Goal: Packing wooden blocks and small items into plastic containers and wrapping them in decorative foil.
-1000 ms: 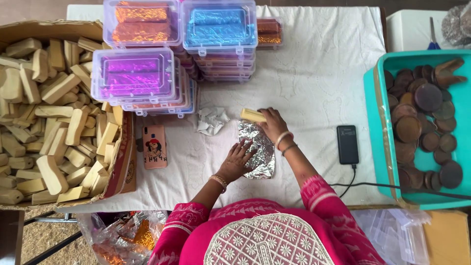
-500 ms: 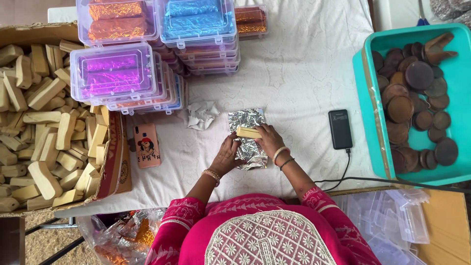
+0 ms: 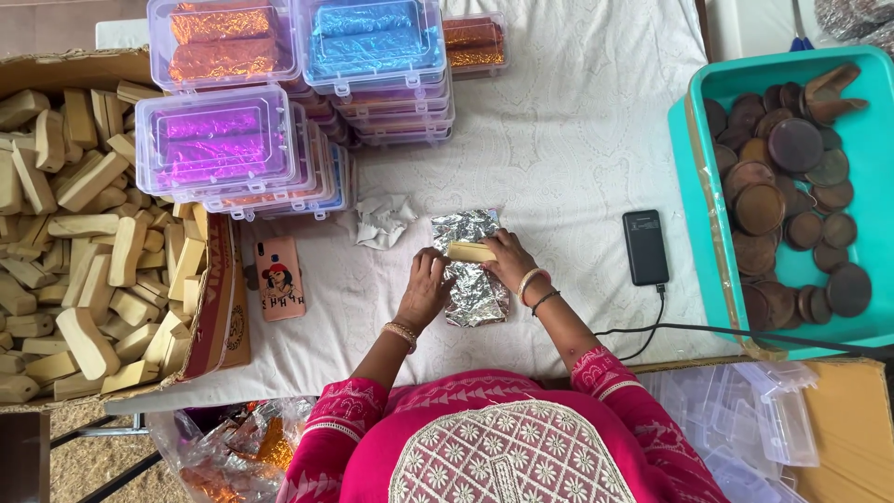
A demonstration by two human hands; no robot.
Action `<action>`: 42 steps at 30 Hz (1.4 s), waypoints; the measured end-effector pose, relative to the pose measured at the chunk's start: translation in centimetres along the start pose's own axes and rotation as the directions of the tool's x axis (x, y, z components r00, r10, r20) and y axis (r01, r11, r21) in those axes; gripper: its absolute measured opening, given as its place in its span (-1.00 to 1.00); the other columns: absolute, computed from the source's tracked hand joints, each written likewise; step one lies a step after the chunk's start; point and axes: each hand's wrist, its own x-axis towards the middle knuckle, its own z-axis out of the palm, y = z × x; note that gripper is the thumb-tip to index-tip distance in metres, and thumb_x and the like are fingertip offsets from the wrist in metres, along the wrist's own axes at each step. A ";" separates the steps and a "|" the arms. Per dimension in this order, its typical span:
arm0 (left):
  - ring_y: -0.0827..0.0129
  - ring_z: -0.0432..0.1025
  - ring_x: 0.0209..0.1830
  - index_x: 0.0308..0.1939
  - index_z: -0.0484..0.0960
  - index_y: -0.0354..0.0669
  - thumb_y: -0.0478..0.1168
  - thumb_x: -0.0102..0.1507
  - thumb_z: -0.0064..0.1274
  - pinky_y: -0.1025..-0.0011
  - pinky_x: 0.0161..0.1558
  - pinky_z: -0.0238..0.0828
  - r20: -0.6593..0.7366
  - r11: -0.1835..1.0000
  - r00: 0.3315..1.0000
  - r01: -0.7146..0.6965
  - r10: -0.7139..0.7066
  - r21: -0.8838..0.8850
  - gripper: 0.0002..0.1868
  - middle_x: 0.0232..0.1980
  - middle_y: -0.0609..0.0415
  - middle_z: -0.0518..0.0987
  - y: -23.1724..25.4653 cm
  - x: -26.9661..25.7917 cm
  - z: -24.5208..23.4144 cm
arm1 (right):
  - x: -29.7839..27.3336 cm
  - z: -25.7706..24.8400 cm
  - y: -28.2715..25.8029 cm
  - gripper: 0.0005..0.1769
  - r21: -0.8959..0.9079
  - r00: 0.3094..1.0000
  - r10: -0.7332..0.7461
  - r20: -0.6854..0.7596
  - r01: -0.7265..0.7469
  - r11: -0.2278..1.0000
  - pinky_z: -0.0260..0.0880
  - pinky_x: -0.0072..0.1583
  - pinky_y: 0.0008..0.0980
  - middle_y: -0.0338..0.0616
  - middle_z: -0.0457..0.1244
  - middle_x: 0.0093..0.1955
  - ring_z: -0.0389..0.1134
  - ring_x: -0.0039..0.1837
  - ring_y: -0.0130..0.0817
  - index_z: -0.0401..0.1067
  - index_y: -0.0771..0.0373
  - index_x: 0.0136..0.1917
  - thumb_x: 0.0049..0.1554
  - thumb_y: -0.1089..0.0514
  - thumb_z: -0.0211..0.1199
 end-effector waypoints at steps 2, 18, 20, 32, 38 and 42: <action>-0.04 0.27 0.39 0.26 0.36 -0.19 -0.33 0.23 0.18 0.20 0.43 0.36 -0.024 1.000 1.000 -0.016 0.016 -0.027 -0.47 0.32 -0.11 0.30 0.1 0.5 0.1 | 0.1 0.1 0.2 -0.42 0.015 1.000 0.005 0.013 -0.006 1.000 0.29 0.36 -0.19 -0.08 0.12 0.30 0.17 0.35 -0.09 0.29 0.14 0.37 0.11 0.10 0.33; -0.03 0.32 0.30 0.28 0.33 -0.14 -0.28 0.17 0.25 0.19 0.33 0.39 -0.004 0.998 0.999 -0.044 0.044 -0.040 -0.36 0.26 -0.07 0.39 -0.4 2.6 1.1 | 2.2 0.4 3.4 -0.49 0.077 0.967 -0.052 0.248 0.034 0.996 0.30 0.35 -0.17 -0.01 0.23 0.30 0.28 0.35 -0.07 0.31 0.21 0.29 0.14 0.06 0.35; -0.01 0.34 0.24 0.23 0.40 -0.15 -0.29 0.19 0.22 0.18 0.27 0.41 -0.070 0.995 0.992 -0.103 0.102 -0.013 -0.46 0.21 -0.07 0.45 -0.5 2.4 1.1 | 1.8 -0.6 2.4 -0.44 0.337 0.981 0.009 0.192 -0.074 0.939 0.37 0.28 -0.20 -0.11 0.29 0.23 0.34 0.31 -0.14 0.23 0.20 0.26 0.09 0.04 0.38; 0.01 0.36 0.18 0.17 0.44 -0.23 -0.16 0.20 0.24 0.18 0.19 0.47 -0.058 0.994 0.993 -0.101 0.102 0.031 -0.49 0.14 -0.08 0.47 -1.0 2.6 1.6 | -0.8 -2.4 -1.8 -0.25 0.050 1.000 -0.012 -0.015 0.013 0.999 0.36 0.27 -0.16 -0.13 0.14 0.30 0.18 0.29 -0.08 0.30 0.01 0.34 -0.07 0.02 0.51; 0.04 0.37 0.15 0.03 0.52 -0.22 -0.16 0.28 0.19 0.17 0.20 0.46 0.008 0.998 0.999 -0.032 0.033 -0.057 -0.68 0.03 -0.09 0.53 -0.2 3.5 -0.1 | -1.6 -0.9 -1.4 -0.32 -0.036 0.999 0.018 -0.049 -0.020 0.999 0.42 0.30 -0.27 -0.21 0.16 0.35 0.22 0.37 -0.18 0.31 -0.10 0.40 0.04 0.10 0.42; 0.08 0.38 0.23 0.09 0.54 -0.20 -0.30 0.31 0.03 0.21 0.28 0.46 -0.171 0.993 0.982 -0.094 0.082 -0.066 -0.74 0.13 -0.07 0.55 -3.8 5.9 2.8 | -1.8 -0.8 -1.4 -0.31 -0.030 0.998 0.031 -0.050 -0.032 0.999 0.39 0.28 -0.22 -0.14 0.13 0.38 0.20 0.36 -0.14 0.30 -0.07 0.38 0.01 0.09 0.47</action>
